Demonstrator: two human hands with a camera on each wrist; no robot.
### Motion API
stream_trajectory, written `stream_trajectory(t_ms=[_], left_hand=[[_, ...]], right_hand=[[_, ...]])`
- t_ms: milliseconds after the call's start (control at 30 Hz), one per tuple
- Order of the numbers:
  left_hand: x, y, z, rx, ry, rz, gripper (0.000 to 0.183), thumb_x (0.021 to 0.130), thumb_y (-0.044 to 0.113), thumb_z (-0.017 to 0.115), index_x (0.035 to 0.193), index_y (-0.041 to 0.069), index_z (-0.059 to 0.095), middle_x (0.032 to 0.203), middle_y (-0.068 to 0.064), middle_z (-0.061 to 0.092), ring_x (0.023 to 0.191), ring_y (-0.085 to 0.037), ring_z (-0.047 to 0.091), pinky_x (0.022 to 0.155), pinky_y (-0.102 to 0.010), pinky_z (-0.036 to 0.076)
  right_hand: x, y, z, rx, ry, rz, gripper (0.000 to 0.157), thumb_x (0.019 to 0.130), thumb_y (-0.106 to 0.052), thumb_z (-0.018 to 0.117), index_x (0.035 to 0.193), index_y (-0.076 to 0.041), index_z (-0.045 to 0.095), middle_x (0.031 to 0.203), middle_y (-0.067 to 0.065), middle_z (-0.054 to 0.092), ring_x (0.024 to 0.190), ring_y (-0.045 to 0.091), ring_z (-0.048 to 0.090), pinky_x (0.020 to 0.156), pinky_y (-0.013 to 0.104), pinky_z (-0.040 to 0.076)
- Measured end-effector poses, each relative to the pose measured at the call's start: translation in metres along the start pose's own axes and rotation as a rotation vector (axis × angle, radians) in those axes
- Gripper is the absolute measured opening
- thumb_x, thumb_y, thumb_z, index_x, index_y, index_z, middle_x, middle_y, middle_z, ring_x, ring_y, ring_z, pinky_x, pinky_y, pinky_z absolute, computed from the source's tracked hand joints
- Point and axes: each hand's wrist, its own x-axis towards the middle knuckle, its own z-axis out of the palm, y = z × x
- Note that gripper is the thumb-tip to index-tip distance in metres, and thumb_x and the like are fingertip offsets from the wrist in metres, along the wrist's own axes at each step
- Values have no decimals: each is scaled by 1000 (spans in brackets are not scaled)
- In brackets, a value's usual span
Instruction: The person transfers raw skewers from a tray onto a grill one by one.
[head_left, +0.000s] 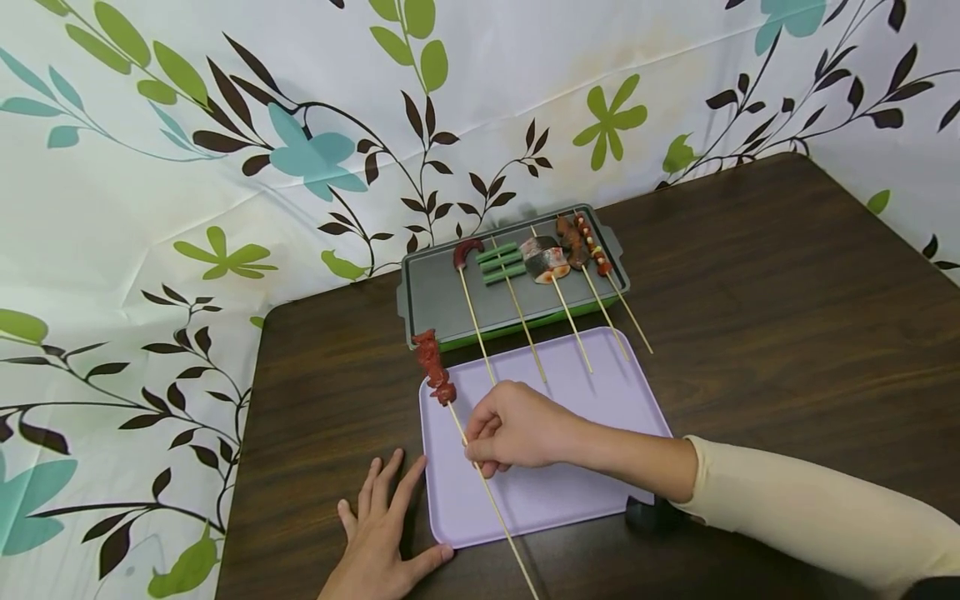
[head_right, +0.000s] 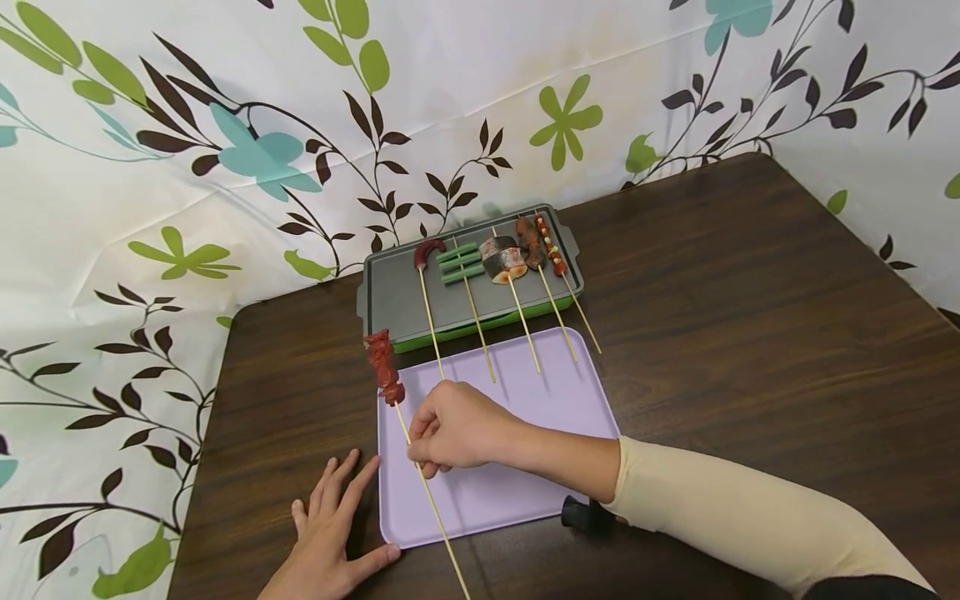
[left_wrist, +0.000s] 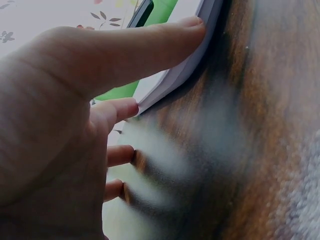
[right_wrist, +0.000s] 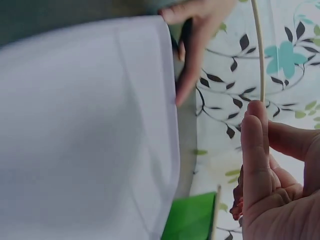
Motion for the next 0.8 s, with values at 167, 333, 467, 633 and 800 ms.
stream_trajectory(t_ms=[167, 333, 467, 633, 800], left_hand=[[0, 0, -1, -1, 1, -3, 103, 72, 69, 72, 156, 36, 22, 158, -15, 16, 142, -50, 4, 82, -89, 4], [0, -1, -1, -9, -1, -4, 104, 71, 69, 74, 156, 36, 23, 159, -15, 15, 142, -51, 3, 83, -89, 3], [-1, -1, -1, -19, -11, -13, 106, 70, 68, 75, 156, 36, 23, 159, -15, 14, 142, -50, 1, 84, -89, 1], [0, -1, 0, -20, -3, 2, 105, 71, 68, 75, 156, 35, 23, 159, -15, 14, 142, -51, 2, 82, -89, 1], [-1, -1, 2, -4, 22, 18, 105, 71, 69, 73, 156, 35, 23, 158, -15, 16, 142, -50, 5, 81, -89, 4]], right_hand=[[17, -8, -14, 9, 27, 14, 10, 87, -3, 70, 78, -2, 72, 62, 1, 68, 62, 27, 70, 53, 28, 54], [34, -14, -27, 76, 52, 82, 5, 88, -2, 70, 84, 1, 71, 67, 7, 70, 64, 24, 71, 57, 31, 57], [46, -17, -35, 93, 78, 137, 5, 88, -3, 70, 86, 2, 71, 69, 9, 71, 63, 20, 71, 59, 31, 58], [61, -17, -46, 38, 114, 182, 8, 90, -5, 69, 86, 1, 72, 67, 9, 70, 69, 26, 72, 64, 36, 59], [73, -19, -54, 7, 124, 200, 10, 90, -5, 68, 89, 3, 73, 67, 10, 70, 76, 33, 72, 69, 41, 59]])
